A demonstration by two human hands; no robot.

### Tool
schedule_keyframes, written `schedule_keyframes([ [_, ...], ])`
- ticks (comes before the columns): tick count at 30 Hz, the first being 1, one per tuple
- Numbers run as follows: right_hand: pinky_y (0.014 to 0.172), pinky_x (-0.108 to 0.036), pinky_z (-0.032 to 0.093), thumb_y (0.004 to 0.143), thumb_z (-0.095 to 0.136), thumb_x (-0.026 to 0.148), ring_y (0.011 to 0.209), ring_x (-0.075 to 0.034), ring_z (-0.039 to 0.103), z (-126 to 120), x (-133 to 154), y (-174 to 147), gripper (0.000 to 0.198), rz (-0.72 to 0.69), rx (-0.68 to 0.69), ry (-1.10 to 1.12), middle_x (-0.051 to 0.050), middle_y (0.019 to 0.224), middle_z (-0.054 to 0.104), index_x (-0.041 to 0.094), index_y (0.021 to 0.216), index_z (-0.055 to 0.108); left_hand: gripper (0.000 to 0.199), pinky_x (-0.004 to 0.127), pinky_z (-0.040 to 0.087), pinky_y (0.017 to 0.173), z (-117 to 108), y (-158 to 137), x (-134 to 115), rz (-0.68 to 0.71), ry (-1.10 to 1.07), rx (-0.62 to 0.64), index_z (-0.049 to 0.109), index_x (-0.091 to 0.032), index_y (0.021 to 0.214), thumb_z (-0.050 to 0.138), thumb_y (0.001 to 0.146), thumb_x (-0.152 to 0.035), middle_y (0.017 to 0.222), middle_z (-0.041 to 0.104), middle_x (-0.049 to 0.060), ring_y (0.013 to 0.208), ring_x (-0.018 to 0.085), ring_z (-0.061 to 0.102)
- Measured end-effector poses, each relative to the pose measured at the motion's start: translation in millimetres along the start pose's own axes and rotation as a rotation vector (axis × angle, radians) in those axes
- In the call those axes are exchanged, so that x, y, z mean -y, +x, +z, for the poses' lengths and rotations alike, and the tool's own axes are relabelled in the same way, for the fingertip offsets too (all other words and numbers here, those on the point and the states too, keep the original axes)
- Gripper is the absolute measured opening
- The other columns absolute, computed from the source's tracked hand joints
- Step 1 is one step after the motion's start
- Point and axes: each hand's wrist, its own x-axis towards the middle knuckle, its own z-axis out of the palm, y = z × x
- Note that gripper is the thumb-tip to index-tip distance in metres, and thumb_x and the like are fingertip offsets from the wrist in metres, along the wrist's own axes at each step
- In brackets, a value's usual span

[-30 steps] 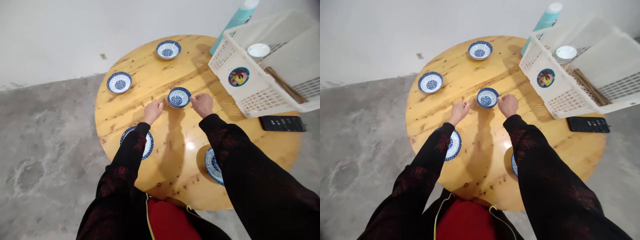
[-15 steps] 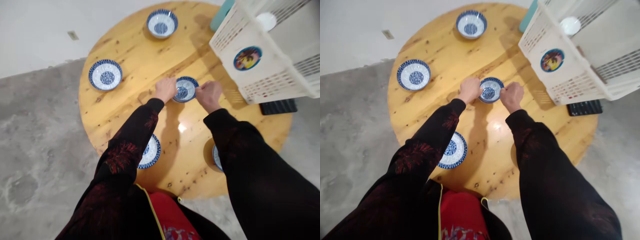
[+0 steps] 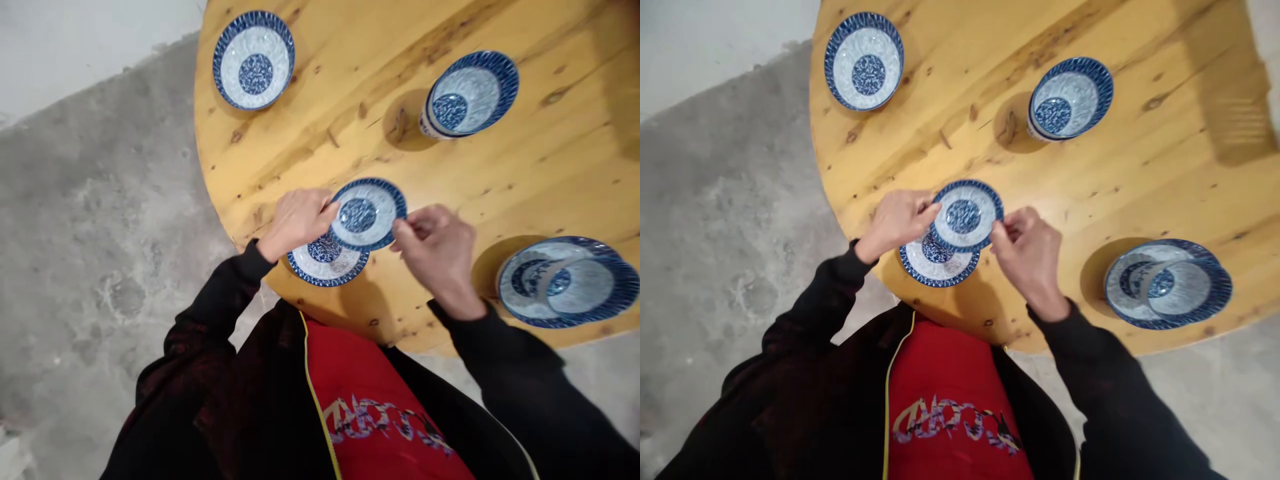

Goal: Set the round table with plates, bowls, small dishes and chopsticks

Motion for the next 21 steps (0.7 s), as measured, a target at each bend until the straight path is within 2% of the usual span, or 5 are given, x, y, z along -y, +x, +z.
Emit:
schedule_keyframes([
  [3,0.057,-0.032,0.050,0.087,0.061,0.051,0.058,-0.021,0.067,34.3,-2.6,-33.8,0.029,0.015,0.033,-0.013,-0.001,0.063,0.065,0.024,0.080,0.053,0.036,0.031,0.031,0.062,25.3,-36.4,20.4,-0.096,0.016,0.073,0.067,-0.019,0.080,0.043,0.102,-0.036,0.071,0.067,0.005,0.069,0.020,0.060],
  [7,0.059,-0.033,0.050,0.087,0.057,0.053,0.060,-0.023,0.068,57.0,-12.8,-50.1,0.030,0.069,0.087,-0.051,-0.002,0.064,0.065,0.023,0.084,0.053,0.037,0.031,0.035,0.065,46.3,-53.8,29.9,-0.185,0.057,0.116,0.071,-0.018,0.091,0.041,0.104,-0.035,0.080,0.073,0.009,0.077,0.023,0.066],
  [15,0.062,-0.034,0.050,0.087,0.055,0.056,0.063,-0.025,0.069,63.9,-19.4,-56.0,0.032,0.126,0.106,-0.069,-0.004,0.067,0.067,0.024,0.086,0.051,0.040,0.032,0.042,0.073,55.6,-55.6,27.9,-0.212,0.074,0.162,0.072,-0.017,0.104,0.038,0.107,-0.038,0.090,0.077,0.011,0.086,0.024,0.071],
  [19,0.065,-0.036,0.050,0.088,0.053,0.057,0.063,-0.026,0.070,62.3,-15.2,-55.4,0.033,0.114,0.125,-0.089,-0.005,0.065,0.067,0.024,0.087,0.051,0.038,0.032,0.042,0.074,50.1,-55.4,24.0,-0.241,0.096,0.190,0.072,-0.017,0.103,0.039,0.106,-0.036,0.092,0.077,0.012,0.089,0.025,0.072],
  [21,0.065,-0.036,0.050,0.088,0.051,0.059,0.064,-0.027,0.070,58.3,-11.3,-53.3,0.036,0.087,0.137,-0.100,-0.006,0.066,0.068,0.024,0.088,0.052,0.041,0.032,0.042,0.073,43.1,-54.7,23.2,-0.244,0.122,0.205,0.072,-0.018,0.102,0.040,0.106,-0.041,0.092,0.077,0.012,0.089,0.026,0.072],
])
